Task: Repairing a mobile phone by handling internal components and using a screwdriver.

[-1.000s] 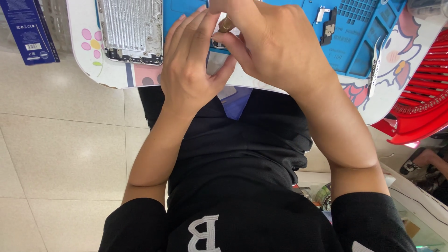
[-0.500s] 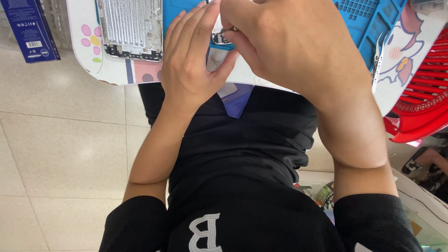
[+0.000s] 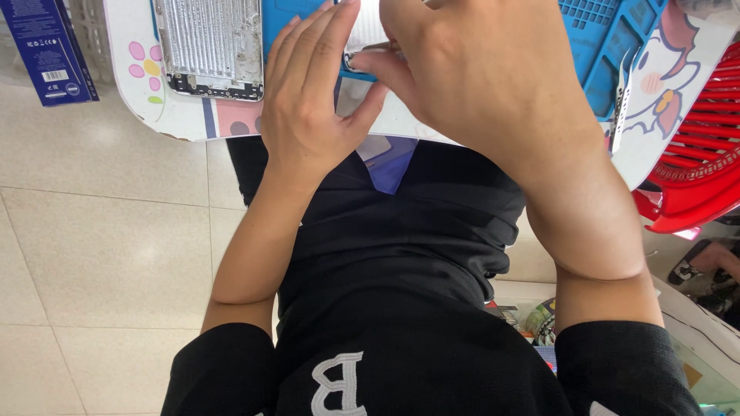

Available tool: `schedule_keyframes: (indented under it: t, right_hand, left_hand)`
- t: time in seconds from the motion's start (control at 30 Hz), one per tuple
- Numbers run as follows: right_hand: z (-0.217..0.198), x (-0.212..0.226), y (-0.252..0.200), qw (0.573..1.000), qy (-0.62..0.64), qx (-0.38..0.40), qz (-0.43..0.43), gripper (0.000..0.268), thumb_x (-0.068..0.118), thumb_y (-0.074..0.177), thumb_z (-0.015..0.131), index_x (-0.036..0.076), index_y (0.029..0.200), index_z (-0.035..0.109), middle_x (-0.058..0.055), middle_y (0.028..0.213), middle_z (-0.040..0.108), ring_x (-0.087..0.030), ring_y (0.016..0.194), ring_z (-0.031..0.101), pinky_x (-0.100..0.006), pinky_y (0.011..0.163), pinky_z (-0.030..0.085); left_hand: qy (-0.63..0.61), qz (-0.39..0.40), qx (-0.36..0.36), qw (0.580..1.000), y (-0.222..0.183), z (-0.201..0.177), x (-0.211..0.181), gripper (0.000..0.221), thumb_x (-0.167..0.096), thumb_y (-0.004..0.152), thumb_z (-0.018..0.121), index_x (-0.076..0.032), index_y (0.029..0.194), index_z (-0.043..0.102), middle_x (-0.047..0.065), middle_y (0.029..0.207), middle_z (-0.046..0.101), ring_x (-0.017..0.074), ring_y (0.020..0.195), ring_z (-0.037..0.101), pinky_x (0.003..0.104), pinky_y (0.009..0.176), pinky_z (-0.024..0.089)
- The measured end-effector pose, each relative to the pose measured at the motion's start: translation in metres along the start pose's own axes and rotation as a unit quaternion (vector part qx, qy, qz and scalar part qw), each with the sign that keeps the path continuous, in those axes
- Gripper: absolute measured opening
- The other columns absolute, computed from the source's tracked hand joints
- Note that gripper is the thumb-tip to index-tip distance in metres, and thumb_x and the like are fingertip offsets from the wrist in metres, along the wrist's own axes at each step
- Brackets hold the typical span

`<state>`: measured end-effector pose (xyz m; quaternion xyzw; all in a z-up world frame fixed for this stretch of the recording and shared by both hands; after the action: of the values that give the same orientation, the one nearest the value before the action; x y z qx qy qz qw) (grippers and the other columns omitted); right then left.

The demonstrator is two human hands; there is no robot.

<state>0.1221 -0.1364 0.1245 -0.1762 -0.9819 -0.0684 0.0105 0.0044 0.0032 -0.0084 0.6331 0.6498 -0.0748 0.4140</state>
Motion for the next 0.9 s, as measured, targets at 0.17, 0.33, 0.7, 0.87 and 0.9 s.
schedule_keyframes:
  t: [0.17,0.33,0.7,0.87,0.9]
  right_hand:
    - [0.002,0.005,-0.003,1.0,0.008,-0.03,-0.003,0.026,0.025,0.096,0.079,0.003,0.103,0.065,-0.005,0.081,0.063,-0.023,0.082,0.063,-0.036,0.071,0.045]
    - [0.001,0.007,-0.003,1.0,0.001,0.008,0.009,0.024,0.024,0.096,0.078,0.006,0.102,0.064,-0.005,0.081,0.062,-0.024,0.085,0.063,-0.036,0.07,0.044]
    - [0.008,0.006,-0.006,0.995,0.092,-0.042,0.019,0.013,0.011,0.092,0.078,0.005,0.093,0.065,-0.004,0.081,0.066,-0.022,0.074,0.064,-0.036,0.07,0.046]
    - [0.014,-0.008,-0.025,0.971,0.227,-0.05,0.056,0.011,0.002,0.1,0.077,0.0,0.1,0.066,-0.006,0.088,0.071,-0.019,0.077,0.069,-0.03,0.072,0.051]
    - [0.016,-0.009,-0.031,0.956,0.273,-0.076,0.074,0.008,-0.003,0.101,0.072,-0.002,0.105,0.065,-0.007,0.094,0.072,-0.016,0.082,0.073,-0.026,0.078,0.055]
  left_hand:
    - [0.002,-0.002,0.002,1.0,0.0,-0.001,-0.001,0.073,-0.02,0.093,0.089,-0.005,0.152,0.049,0.011,0.147,0.061,0.0263,0.139,0.058,0.043,0.121,0.042]
    - [0.009,-0.012,0.001,1.0,0.0,-0.001,-0.001,0.073,-0.02,0.093,0.09,-0.006,0.153,0.05,0.01,0.147,0.062,0.0257,0.136,0.058,0.042,0.121,0.043]
    - [-0.004,-0.005,-0.001,1.0,-0.001,-0.002,-0.001,0.071,-0.016,0.091,0.088,-0.005,0.149,0.049,0.009,0.143,0.06,0.0258,0.136,0.058,0.043,0.121,0.043]
    - [-0.014,0.003,-0.011,1.0,0.006,-0.008,-0.008,0.057,-0.02,0.092,0.093,-0.009,0.136,0.058,0.008,0.145,0.058,0.0271,0.132,0.06,0.043,0.118,0.046]
    - [-0.012,-0.002,-0.016,1.0,0.008,-0.01,-0.01,0.05,-0.02,0.091,0.095,-0.011,0.127,0.061,0.007,0.142,0.058,0.0285,0.13,0.061,0.042,0.116,0.047]
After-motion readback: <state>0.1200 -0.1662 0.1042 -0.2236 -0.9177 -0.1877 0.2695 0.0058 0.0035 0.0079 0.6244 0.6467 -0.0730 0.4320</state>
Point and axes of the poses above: each hand's wrist, its own y-axis towards the middle knuckle, its own z-axis out of the palm, x = y × z, the point moved 1 cm from there along y, towards the middle knuckle
